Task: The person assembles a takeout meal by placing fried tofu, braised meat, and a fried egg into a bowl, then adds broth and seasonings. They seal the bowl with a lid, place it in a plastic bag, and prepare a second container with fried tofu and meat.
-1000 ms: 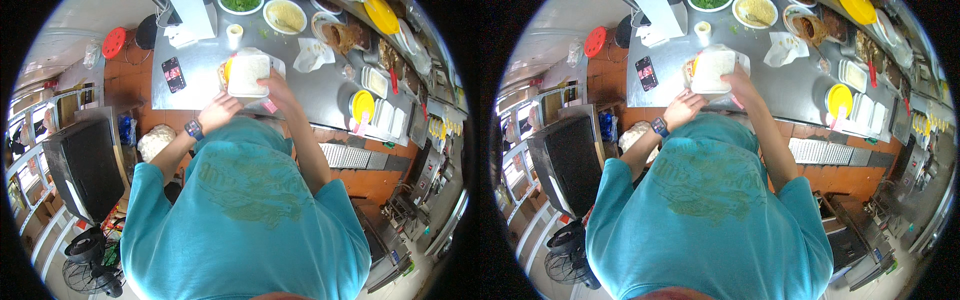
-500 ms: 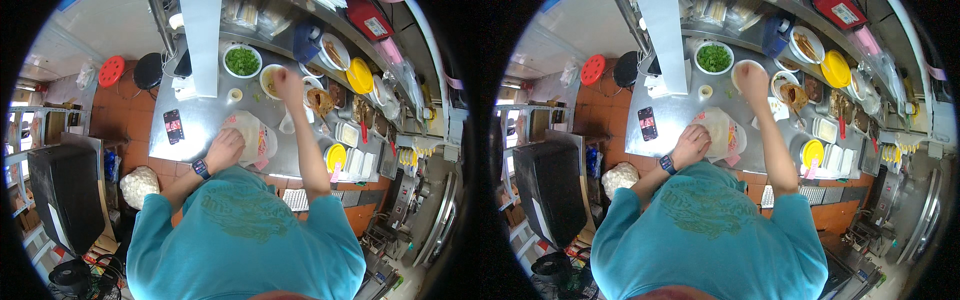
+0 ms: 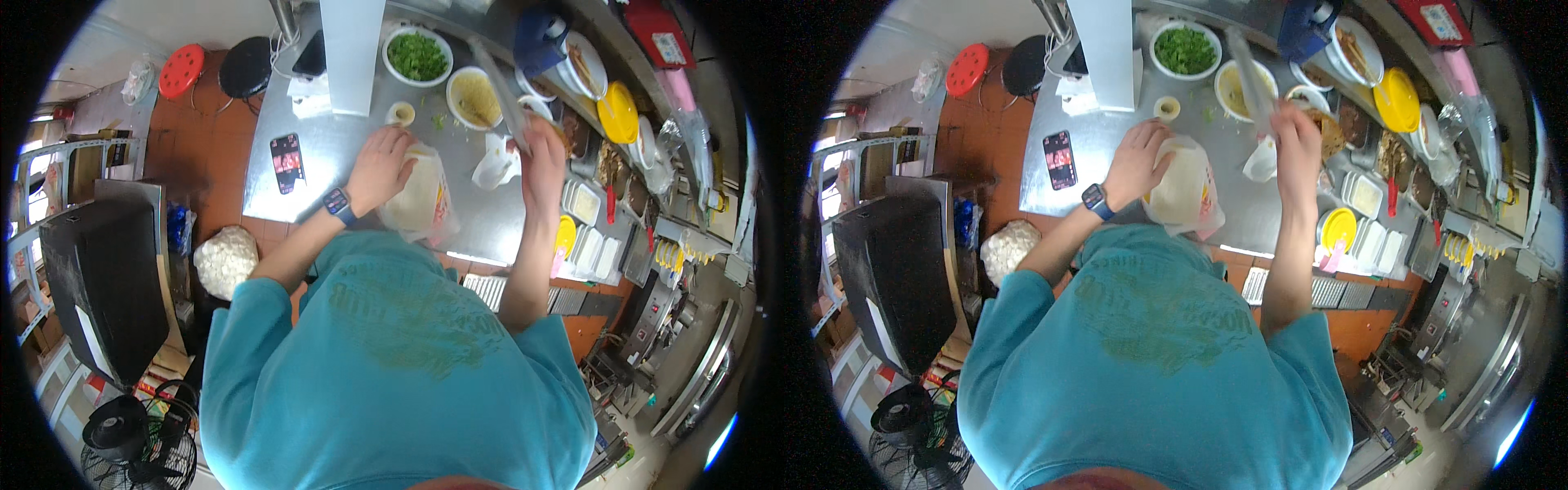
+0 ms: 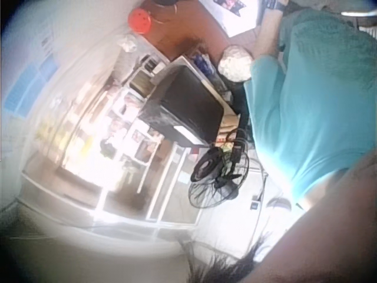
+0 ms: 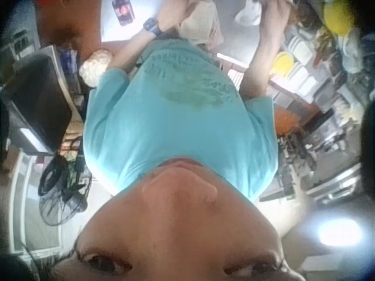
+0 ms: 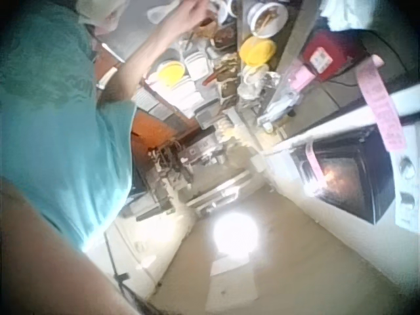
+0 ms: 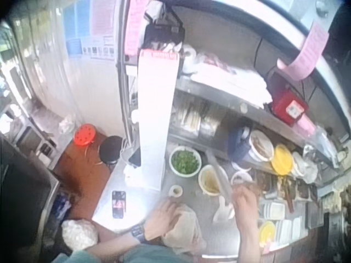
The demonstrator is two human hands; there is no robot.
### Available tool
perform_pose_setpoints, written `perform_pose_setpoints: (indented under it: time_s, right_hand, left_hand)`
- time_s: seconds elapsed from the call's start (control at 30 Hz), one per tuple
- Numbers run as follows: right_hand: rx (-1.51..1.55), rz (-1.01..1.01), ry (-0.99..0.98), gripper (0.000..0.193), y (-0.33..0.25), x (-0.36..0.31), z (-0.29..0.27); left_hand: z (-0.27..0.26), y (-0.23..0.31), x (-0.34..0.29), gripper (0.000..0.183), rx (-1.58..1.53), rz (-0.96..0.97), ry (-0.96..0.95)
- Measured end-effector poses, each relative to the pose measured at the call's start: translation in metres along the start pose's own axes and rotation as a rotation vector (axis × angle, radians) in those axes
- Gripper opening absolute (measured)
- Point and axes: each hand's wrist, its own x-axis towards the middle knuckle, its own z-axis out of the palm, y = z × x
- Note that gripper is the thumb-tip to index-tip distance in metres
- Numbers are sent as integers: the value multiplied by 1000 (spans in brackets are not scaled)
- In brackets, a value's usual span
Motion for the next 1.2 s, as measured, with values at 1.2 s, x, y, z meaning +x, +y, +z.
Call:
perform_pose_setpoints:
  time_s: [1.2]
  right_hand:
    - [-662,-231,-34,9,110,-171,55]
  left_hand:
    - [-3,24,-111,28,211,426,-334]
